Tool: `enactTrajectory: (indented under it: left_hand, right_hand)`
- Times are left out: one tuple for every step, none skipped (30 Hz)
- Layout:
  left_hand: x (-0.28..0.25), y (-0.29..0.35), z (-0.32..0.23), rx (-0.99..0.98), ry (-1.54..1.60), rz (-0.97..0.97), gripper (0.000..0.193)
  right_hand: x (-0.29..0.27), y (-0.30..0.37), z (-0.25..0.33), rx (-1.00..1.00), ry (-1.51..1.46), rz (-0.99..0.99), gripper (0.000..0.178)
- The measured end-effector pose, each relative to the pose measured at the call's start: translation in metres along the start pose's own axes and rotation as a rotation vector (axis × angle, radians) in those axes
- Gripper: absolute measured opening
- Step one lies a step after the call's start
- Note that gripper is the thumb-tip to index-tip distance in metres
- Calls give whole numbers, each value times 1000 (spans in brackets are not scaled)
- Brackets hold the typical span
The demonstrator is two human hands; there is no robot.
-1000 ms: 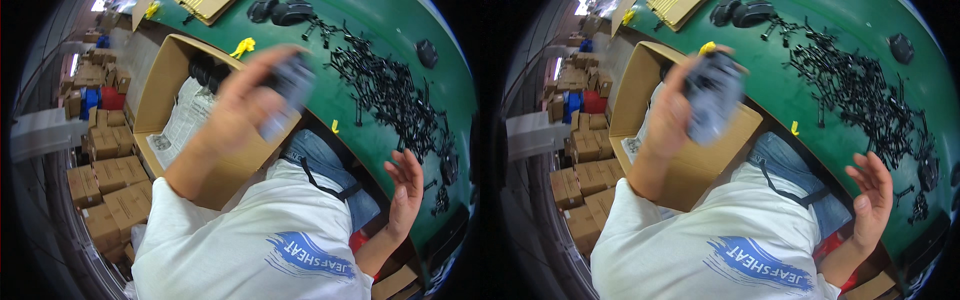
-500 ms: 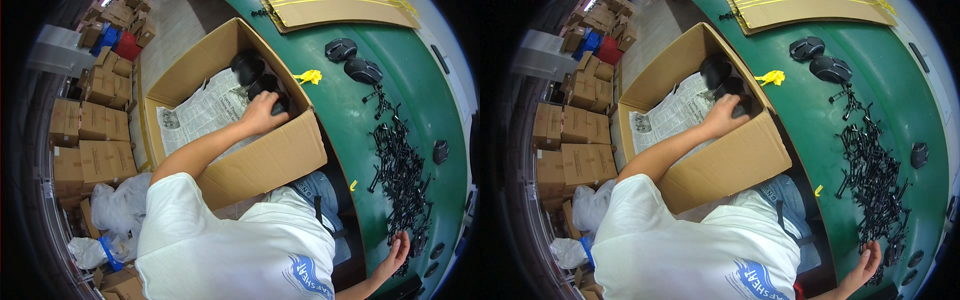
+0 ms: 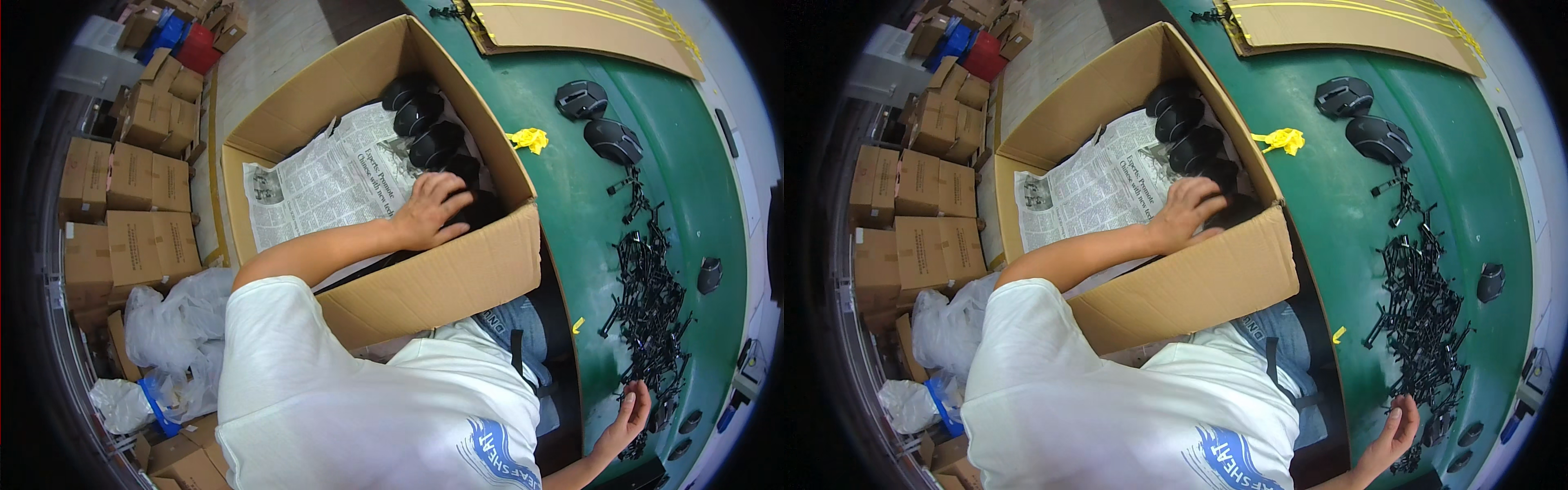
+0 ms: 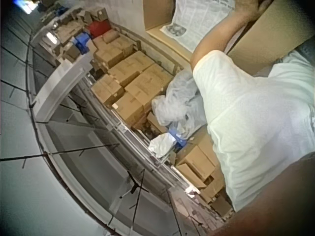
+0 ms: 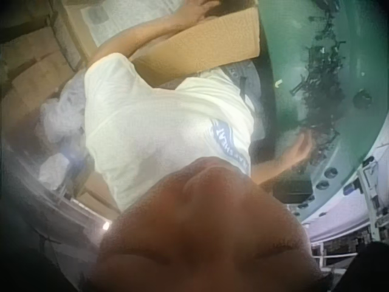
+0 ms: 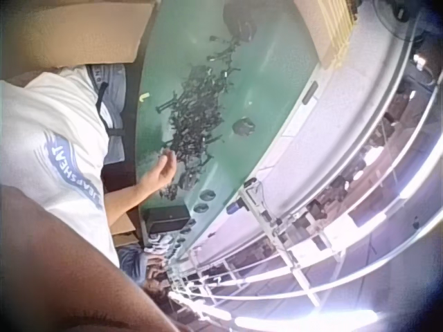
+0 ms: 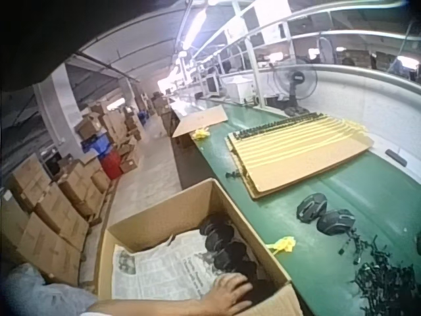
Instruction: The person assembles computer mice components by hand, joining internal brackets and screws to computer mouse shells.
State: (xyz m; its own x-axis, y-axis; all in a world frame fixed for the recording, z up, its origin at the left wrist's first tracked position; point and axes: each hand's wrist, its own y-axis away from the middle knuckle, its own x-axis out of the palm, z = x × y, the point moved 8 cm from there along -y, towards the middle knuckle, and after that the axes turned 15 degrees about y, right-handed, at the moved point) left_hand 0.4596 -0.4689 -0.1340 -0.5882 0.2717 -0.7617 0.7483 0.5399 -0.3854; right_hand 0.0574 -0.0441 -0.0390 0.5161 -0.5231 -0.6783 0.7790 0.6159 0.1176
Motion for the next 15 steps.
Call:
enactTrajectory:
  left_hand:
    - [6, 7, -10, 114, -42, 122, 64]
    - [13, 10, -9, 81, -84, 184, 59]
    - [17, 8, -10, 72, -78, 177, 59]
    - [22, 1, -10, 47, -87, 139, 61]
    - [24, -4, -10, 24, -94, 101, 62]
    - [28, -6, -9, 17, -52, 148, 63]
    - [28, -9, -10, 48, -23, 151, 63]
    - [26, -8, -9, 63, -41, 176, 63]
    - [23, -10, -9, 84, -62, 200, 64]
    - [17, -12, -10, 52, -46, 200, 64]
    - [12, -13, -12, 28, -30, 212, 64]
    - [-3, -19, -12, 65, 23, 92, 62]
    - [-15, -30, -9, 96, 81, -22, 60]
    - [-34, -54, -13, 76, 120, -142, 56]
    - [-50, -79, -18, 48, 164, -255, 51]
  right_hand:
    - [3, 1, 2, -5, 9, 5, 32]
    - [5, 2, 3, -4, 21, -4, 32]
    - [7, 1, 4, -3, 34, -13, 32]
    - [8, 3, 5, -2, 49, -17, 32]
    - [10, 4, 7, -6, 51, -9, 32]
    - [12, 5, 9, -7, 53, -4, 31]
    - [11, 7, 13, 10, 68, -39, 31]
    - [13, 5, 23, -14, 95, -18, 30]
    - [14, 0, 31, -37, 120, 1, 30]
    - [17, -4, 36, -56, 96, -1, 29]
    - [17, -6, 37, -65, 67, -8, 29]
    - [9, -6, 33, -23, 68, -62, 29]
    - [9, -6, 33, -66, 119, -51, 27]
    - [11, -1, 31, -98, 168, -33, 26]
    - [4, 4, 24, -77, 166, -61, 24]
